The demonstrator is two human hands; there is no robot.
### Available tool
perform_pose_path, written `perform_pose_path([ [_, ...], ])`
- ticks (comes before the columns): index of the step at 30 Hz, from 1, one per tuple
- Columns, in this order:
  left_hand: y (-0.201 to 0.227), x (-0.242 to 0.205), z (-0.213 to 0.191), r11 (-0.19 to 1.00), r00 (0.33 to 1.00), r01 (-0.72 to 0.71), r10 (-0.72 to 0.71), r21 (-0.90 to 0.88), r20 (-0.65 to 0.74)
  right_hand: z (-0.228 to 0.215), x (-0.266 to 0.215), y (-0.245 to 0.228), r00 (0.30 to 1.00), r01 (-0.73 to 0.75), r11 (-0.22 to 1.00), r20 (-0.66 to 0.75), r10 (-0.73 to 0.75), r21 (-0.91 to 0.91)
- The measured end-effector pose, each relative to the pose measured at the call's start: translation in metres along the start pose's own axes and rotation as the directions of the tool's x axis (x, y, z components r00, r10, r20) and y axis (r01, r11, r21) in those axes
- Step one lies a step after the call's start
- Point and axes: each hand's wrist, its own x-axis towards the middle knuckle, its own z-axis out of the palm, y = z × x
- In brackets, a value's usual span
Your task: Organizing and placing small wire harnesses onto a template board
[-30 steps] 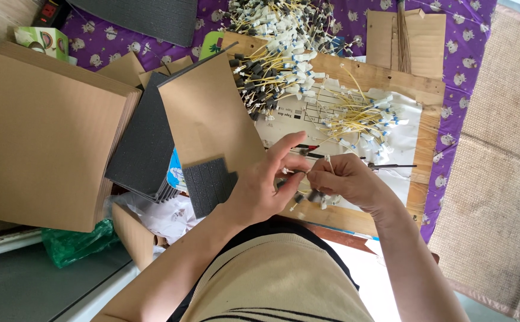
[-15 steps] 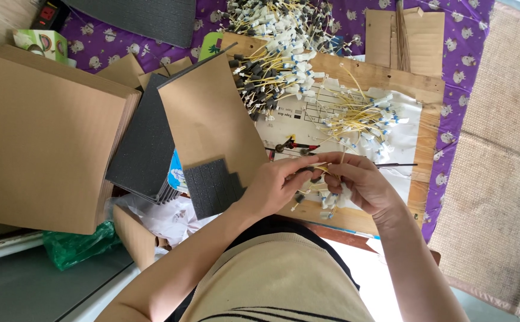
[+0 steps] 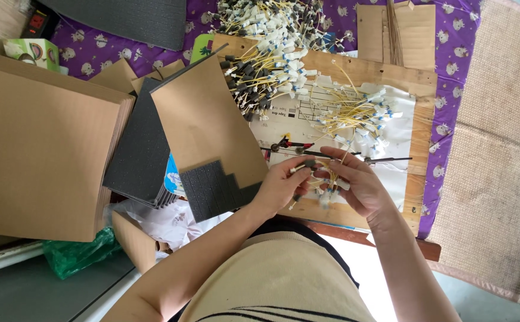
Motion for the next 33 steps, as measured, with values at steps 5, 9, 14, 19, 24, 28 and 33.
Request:
perform_pose_path([
  [5, 0.020, -0.010, -0.004, 0.995, 0.997, -0.064, 0.067, 0.082, -0.037, -0.001, -0.007, 0.001, 0.989, 0.061, 0.985, -0.123, -0.081, -0.159],
  [9, 0.024, -0.007, -0.012, 0.966, 0.988, -0.129, 0.145, 0.223, -0.059, -0.018, 0.004, 0.021, 0.972, 0.123, 0.949, -0.159, -0.175, -0.291],
  [14, 0.027, -0.014, -0.009, 0.987, 0.987, -0.108, 0.121, 0.118, -0.108, -0.023, -0.006, 0.017, 0.975, 0.176, 0.953, -0.089, -0.203, -0.248],
  [19, 0.011, -0.007, -0.008, 0.994, 0.997, -0.008, 0.000, -0.107, -0.074, -0.022, -0.010, 0.027, 0.996, 0.070, 0.996, 0.051, -0.072, 0.047],
  [24, 0.018, -0.013, 0.000, 0.993, 0.997, 0.001, -0.011, -0.118, -0.080, -0.039, 0.007, 0.069, 0.986, 0.119, 0.945, 0.074, -0.148, 0.303],
  [28, 0.036, -0.020, -0.002, 0.997, 0.991, -0.077, 0.078, 0.013, -0.108, -0.030, -0.011, 0.036, 0.990, 0.087, 0.981, 0.096, -0.105, 0.172],
  [33, 0.031, -0.023, -0.010, 0.974, 0.985, -0.125, 0.145, 0.191, -0.095, -0.056, -0.016, 0.036, 0.999, 0.006, 0.967, -0.040, -0.016, -0.253],
])
